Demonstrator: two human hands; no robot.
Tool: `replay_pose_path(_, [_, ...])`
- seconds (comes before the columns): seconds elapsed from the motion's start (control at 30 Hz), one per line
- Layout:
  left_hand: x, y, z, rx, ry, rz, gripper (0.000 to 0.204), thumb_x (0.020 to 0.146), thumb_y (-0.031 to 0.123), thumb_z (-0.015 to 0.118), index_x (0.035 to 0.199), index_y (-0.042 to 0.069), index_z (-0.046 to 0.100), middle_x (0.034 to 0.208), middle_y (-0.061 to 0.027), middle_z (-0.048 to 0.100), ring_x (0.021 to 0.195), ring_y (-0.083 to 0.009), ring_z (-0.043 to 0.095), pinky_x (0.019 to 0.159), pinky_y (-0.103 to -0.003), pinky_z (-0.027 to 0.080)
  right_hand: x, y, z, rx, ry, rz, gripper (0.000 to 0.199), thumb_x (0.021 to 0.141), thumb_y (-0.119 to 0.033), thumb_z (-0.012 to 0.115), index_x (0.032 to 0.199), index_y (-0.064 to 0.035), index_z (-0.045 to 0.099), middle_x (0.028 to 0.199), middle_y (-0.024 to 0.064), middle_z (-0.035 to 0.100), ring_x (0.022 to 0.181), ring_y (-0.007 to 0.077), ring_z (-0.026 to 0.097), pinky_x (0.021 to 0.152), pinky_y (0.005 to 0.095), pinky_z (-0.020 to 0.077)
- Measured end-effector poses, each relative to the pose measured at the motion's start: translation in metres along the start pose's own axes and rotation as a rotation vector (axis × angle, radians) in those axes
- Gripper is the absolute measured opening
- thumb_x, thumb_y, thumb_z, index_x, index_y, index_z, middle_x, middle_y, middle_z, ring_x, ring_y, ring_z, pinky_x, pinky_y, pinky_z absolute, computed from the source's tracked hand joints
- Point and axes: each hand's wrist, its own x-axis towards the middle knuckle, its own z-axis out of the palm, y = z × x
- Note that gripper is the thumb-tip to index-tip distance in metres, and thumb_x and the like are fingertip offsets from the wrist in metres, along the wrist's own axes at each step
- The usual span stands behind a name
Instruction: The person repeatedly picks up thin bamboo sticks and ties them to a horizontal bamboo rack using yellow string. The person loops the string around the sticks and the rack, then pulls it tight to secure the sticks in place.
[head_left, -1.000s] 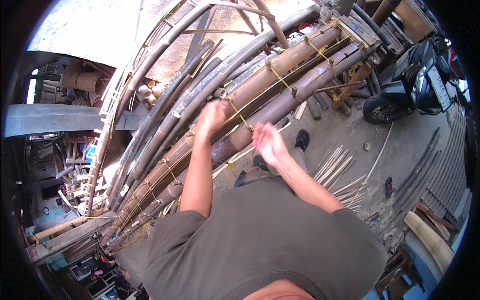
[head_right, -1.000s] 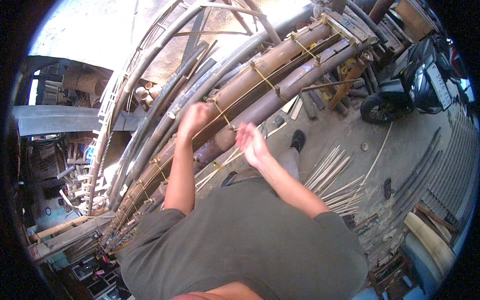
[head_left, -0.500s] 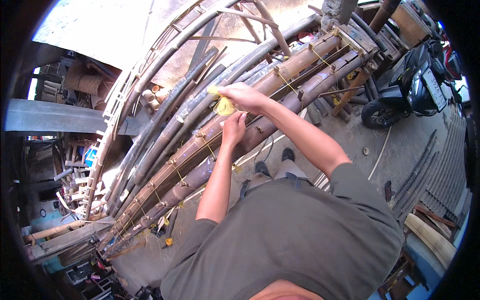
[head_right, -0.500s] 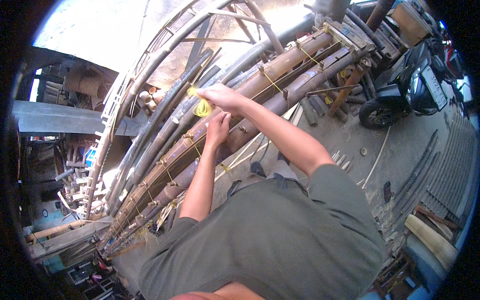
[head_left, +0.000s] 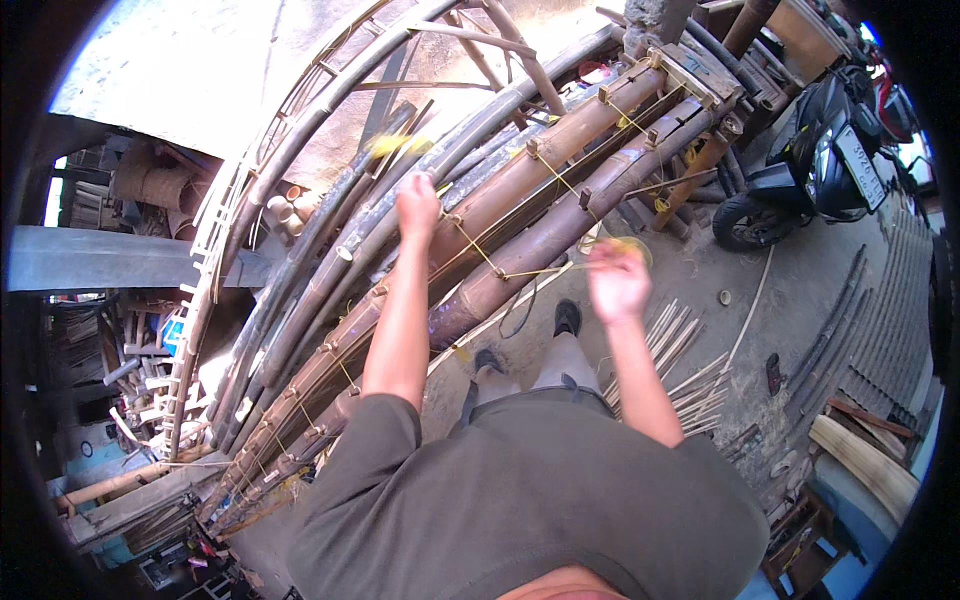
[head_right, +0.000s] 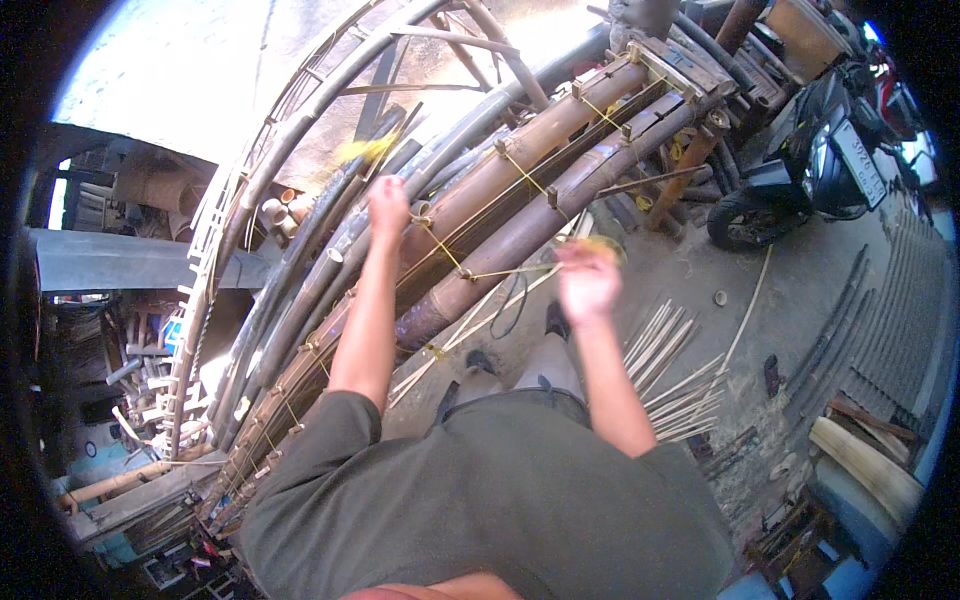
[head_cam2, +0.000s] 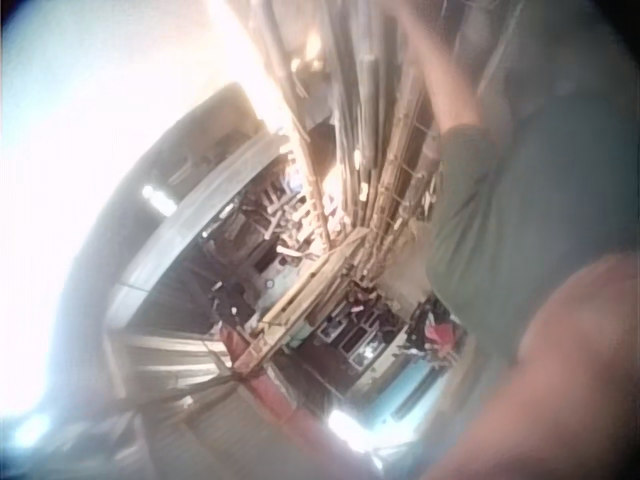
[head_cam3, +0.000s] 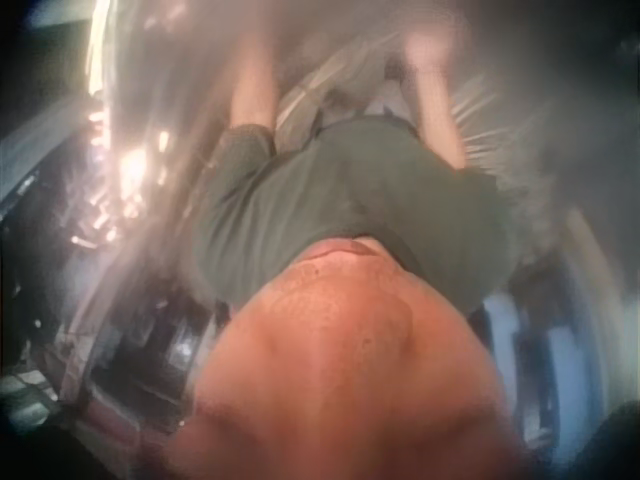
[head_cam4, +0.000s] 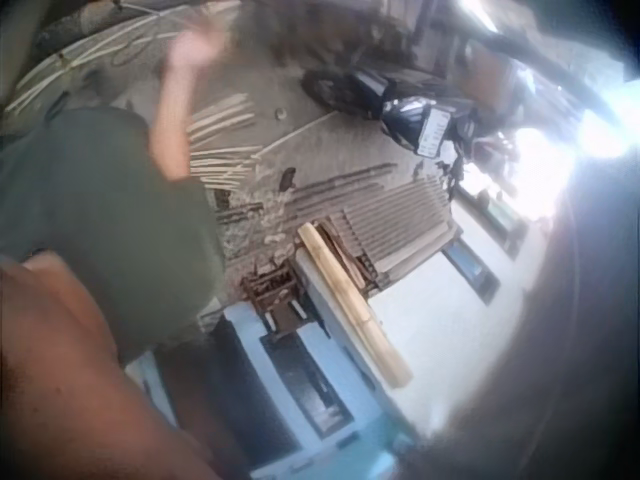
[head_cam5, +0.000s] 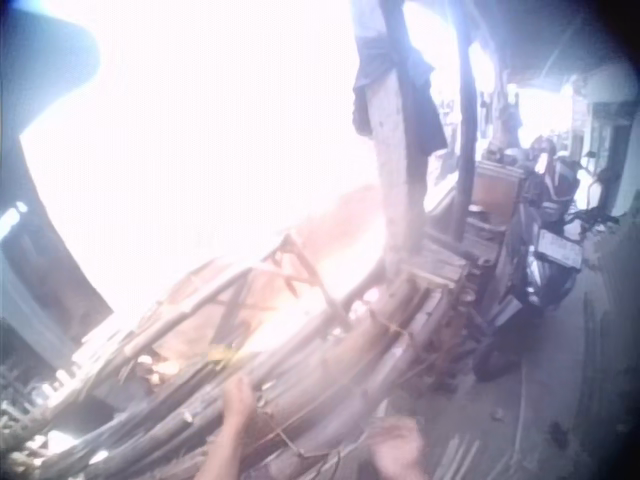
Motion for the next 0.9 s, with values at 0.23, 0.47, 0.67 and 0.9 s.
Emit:
replay_pose_path(0.23, [-0.003,-0.032,-0.02,0.225,-0.476,-0.124,0.037,0.093,0.032,0.049,0.096,0.001,0.069,0.102,-0.0277,0.064,0.098,-0.0427,0.062,0.087,-0.048,0.048,-0.097,0.042,-0.089,-0.216,0.562,0.27,0.087,0.084,-0.077,0.036,0.126,-0.0018,0.048,0.116,0.0182,0.056,0.11,0.0283,0.054,0.1,0.0475,0.0429])
replay_pose_path(0.47, [-0.105,-0.032,-0.184,0.417,-0.598,-0.098,0.03,0.092,0.026,0.052,0.103,0.001,0.064,0.096,-0.0256,0.066,0.092,-0.0424,0.064,0.083,-0.05,0.049,-0.144,0.228,-0.052,-0.238,0.044,0.752,0.056,0.096,-0.053,0.046,0.113,-0.0025,0.061,0.096,0.0095,0.067,0.095,0.0206,0.064,0.09,0.0376,0.0513])
replay_pose_path(0.67, [-0.177,-0.086,-0.158,0.105,-0.398,0.109,0.034,0.09,0.025,0.059,0.117,0.005,0.058,0.109,-0.0218,0.065,0.101,-0.0365,0.062,0.084,-0.045,0.048,-0.152,0.317,0.107,-1.119,-0.604,-0.409,0.028,0.095,-0.022,0.047,0.079,-0.0022,0.06,0.071,0.0083,0.056,0.07,0.021,0.054,0.072,0.035,0.0458])
replay_pose_path(0.9, [-0.165,-0.039,-0.163,0.075,-0.43,-0.061,0.031,0.094,0.035,0.051,0.108,0.011,0.066,0.104,-0.0257,0.064,0.099,-0.0434,0.06,0.082,-0.051,0.047,0.011,0.308,0.1,-2.333,-0.981,-0.103,0.056,0.096,-0.055,0.042,0.103,-0.0078,0.071,0.097,0.0173,0.069,0.086,0.0288,0.066,0.077,0.0413,0.0489])
